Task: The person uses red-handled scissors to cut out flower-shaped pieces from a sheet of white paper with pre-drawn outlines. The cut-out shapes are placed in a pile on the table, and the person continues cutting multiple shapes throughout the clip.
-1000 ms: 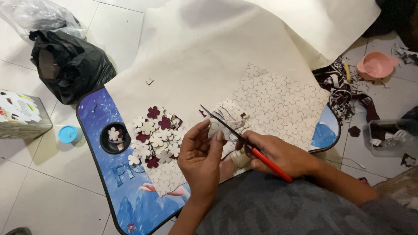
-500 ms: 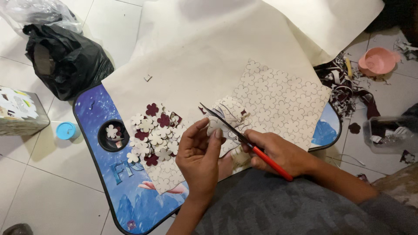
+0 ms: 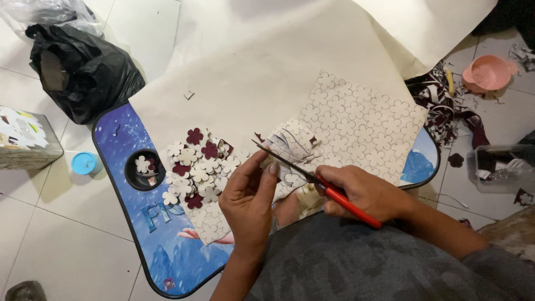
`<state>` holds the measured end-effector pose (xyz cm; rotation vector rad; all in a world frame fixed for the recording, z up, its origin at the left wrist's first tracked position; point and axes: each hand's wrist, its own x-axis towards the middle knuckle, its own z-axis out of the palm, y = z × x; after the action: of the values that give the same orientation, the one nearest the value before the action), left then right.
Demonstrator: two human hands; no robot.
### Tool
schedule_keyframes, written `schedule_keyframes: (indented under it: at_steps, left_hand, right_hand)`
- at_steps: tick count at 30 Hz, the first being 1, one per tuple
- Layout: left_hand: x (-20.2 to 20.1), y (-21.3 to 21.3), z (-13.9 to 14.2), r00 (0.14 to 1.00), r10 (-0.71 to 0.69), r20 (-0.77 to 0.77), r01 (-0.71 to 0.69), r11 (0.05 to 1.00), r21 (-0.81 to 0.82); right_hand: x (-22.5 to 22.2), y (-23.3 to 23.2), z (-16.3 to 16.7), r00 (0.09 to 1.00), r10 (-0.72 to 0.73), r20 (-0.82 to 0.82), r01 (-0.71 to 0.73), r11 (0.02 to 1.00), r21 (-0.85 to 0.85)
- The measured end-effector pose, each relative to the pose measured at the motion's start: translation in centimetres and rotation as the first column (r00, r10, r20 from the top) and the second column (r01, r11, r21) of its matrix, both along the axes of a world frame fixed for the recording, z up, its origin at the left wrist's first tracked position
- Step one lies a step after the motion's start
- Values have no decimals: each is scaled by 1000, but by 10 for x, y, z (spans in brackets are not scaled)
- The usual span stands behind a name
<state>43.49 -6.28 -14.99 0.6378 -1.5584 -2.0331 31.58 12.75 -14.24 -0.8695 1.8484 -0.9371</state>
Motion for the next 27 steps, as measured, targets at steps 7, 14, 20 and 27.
schedule_keyframes:
  at_steps: [7, 14, 20, 27]
  left_hand:
    - [1, -1, 6, 1000, 18, 18, -17, 1000, -23]
    - [0, -5, 8, 1000, -21, -23, 18, 993, -121]
    - [-3, 2, 6, 996, -62, -66, 66, 997, 50]
    - [-3, 9, -3, 990, -95, -108, 108, 986, 124]
  right_hand:
    - [-3, 3, -7, 1000, 6, -9, -5, 998, 64]
    - [-4, 2, -6, 1000, 18, -3, -18, 998, 68]
    - [-1, -4, 2, 999, 39, 23, -37, 996, -82]
    - [2, -6, -3, 993, 36, 115, -8, 972, -234]
